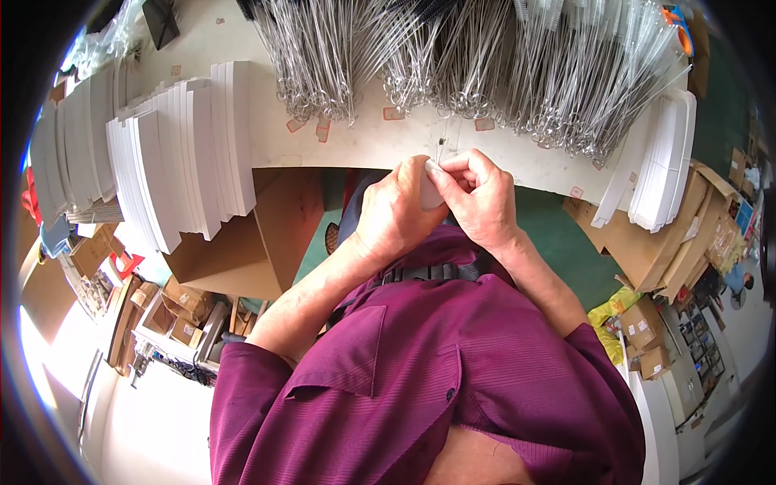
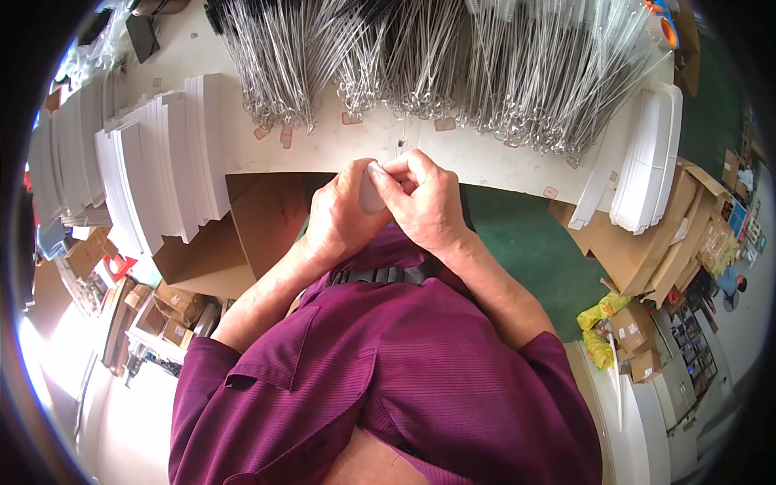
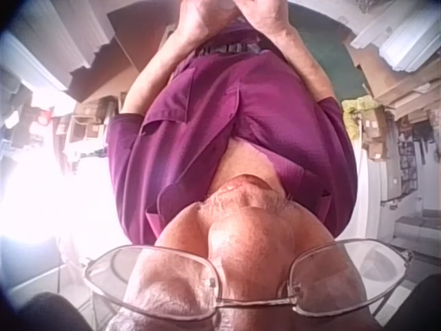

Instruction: The person is assembling and packing small industrial components into a white box and then placing the box into a larger shipping carton.

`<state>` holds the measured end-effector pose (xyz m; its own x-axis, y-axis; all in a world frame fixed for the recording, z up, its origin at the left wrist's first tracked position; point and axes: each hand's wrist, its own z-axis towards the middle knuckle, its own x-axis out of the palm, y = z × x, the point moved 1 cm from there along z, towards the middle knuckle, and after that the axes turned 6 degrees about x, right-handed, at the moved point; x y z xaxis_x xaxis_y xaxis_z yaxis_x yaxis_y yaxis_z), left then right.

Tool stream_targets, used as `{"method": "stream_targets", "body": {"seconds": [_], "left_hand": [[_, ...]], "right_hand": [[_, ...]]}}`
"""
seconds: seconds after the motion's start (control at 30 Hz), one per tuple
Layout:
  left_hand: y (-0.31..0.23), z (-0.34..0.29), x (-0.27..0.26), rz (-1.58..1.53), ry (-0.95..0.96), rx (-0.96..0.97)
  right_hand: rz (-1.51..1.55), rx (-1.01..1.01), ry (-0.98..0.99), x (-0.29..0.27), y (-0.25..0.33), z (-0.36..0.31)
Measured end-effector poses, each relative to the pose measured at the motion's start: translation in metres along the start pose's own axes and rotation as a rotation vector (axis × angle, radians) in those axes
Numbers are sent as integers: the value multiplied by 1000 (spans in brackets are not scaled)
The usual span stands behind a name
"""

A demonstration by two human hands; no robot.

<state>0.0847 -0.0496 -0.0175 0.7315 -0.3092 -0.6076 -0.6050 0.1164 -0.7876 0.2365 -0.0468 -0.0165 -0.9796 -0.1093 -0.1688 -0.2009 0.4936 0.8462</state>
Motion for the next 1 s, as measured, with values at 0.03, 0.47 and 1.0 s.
{"method": "stream_targets", "body": {"seconds": [0.03,0.47,1.0], "left_hand": [[-1,1,-1,6,-15,41],[-3,-1,-1,11,55,-56],[8,-3,-3,-1,38,-11]], "right_hand": [[55,29,5,-1,-2,0],[164,208,83,-9,-5,4],[-191,-14,48,-8,8,-6]]}}
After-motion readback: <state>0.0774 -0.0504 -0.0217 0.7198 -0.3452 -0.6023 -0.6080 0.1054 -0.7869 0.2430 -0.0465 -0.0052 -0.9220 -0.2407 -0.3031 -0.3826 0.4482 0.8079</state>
